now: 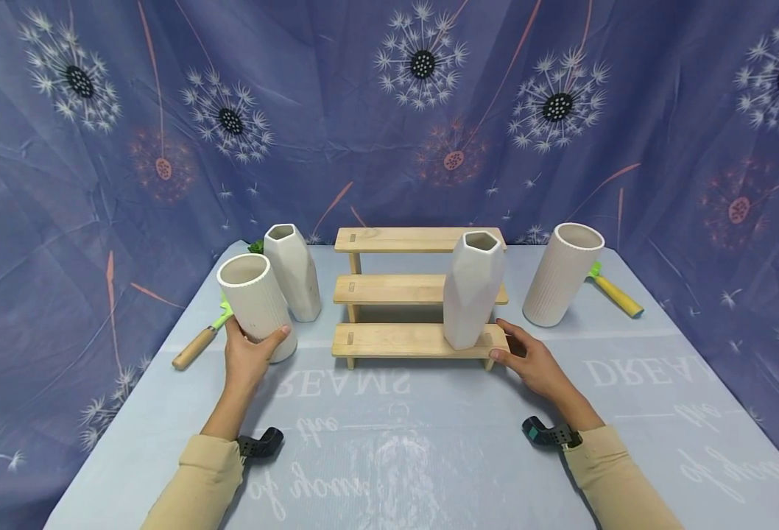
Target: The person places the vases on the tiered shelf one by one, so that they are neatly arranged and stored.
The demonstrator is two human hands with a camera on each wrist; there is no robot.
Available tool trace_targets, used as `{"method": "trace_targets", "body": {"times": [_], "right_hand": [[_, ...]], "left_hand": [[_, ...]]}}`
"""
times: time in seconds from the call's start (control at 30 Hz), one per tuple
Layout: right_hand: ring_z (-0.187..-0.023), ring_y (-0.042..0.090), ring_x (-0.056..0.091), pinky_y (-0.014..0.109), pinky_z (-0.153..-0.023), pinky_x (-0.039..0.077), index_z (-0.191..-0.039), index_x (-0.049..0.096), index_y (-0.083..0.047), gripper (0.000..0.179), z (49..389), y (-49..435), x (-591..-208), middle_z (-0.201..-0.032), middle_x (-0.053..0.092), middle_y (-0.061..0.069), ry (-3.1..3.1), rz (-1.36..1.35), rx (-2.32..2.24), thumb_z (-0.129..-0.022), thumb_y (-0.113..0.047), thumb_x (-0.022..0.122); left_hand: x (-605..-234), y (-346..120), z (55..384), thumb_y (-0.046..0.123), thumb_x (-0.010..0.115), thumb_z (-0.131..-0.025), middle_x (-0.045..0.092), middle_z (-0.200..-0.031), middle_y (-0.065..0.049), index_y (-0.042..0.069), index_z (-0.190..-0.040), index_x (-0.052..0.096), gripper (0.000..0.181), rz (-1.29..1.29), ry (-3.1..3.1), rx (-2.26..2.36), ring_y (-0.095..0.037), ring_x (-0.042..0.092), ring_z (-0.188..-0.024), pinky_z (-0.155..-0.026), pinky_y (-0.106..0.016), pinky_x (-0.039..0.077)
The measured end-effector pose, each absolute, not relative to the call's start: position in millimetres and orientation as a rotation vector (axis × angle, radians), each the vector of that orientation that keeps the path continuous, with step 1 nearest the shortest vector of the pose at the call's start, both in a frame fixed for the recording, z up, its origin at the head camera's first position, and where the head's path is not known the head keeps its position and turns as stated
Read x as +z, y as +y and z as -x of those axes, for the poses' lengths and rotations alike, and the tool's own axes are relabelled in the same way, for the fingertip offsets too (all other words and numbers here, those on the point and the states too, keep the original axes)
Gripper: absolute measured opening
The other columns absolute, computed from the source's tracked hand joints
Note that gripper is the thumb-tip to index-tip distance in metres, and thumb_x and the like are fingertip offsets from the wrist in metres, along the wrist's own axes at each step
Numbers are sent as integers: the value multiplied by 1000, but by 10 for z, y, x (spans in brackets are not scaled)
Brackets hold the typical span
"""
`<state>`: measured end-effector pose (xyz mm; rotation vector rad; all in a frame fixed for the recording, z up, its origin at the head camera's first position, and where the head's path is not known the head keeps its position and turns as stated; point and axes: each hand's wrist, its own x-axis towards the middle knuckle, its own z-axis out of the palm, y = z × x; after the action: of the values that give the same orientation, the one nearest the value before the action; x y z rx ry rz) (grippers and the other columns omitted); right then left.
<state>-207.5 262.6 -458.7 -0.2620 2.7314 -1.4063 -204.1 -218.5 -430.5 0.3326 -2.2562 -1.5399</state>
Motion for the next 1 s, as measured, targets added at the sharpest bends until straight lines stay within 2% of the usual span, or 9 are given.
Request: {"method": "trace_targets", "body": {"times": [0.4, 0.77, 1.0], "right_hand": [[-125, 39, 49, 50, -95, 47, -148, 31, -13, 75, 2063, 2608, -4578, -139, 47, 24, 2743, 262, -1407, -87, -44, 63], [-126, 40, 47, 51, -97, 45, -148, 30, -13, 75, 2065, 2610, -4573, -141, 45, 25, 2740, 264, -1407, -88, -42, 63], [-127, 42, 46, 52, -97, 45, -148, 29, -10, 73, 2014, 2574, -4475, -141, 44, 27, 2725, 264, -1408, -89, -36, 63]], "left_hand": [[-4218, -2141, 1890, 25, 80, -74, 43, -138, -17, 11, -143, 25, 89, -318, -2214, -1592, -28, 40, -129, -109, -50, 29], [-4144, -2080, 1777, 21, 80, -75, 45, -129, -9, 10, -140, 29, 83, -311, -2181, -1650, -16, 42, -117, -99, -38, 35], [-4058, -2023, 1732, 18, 80, -74, 44, -125, -7, 13, -140, 31, 83, -260, -2186, -1680, -13, 42, -112, -92, -31, 36]]}}
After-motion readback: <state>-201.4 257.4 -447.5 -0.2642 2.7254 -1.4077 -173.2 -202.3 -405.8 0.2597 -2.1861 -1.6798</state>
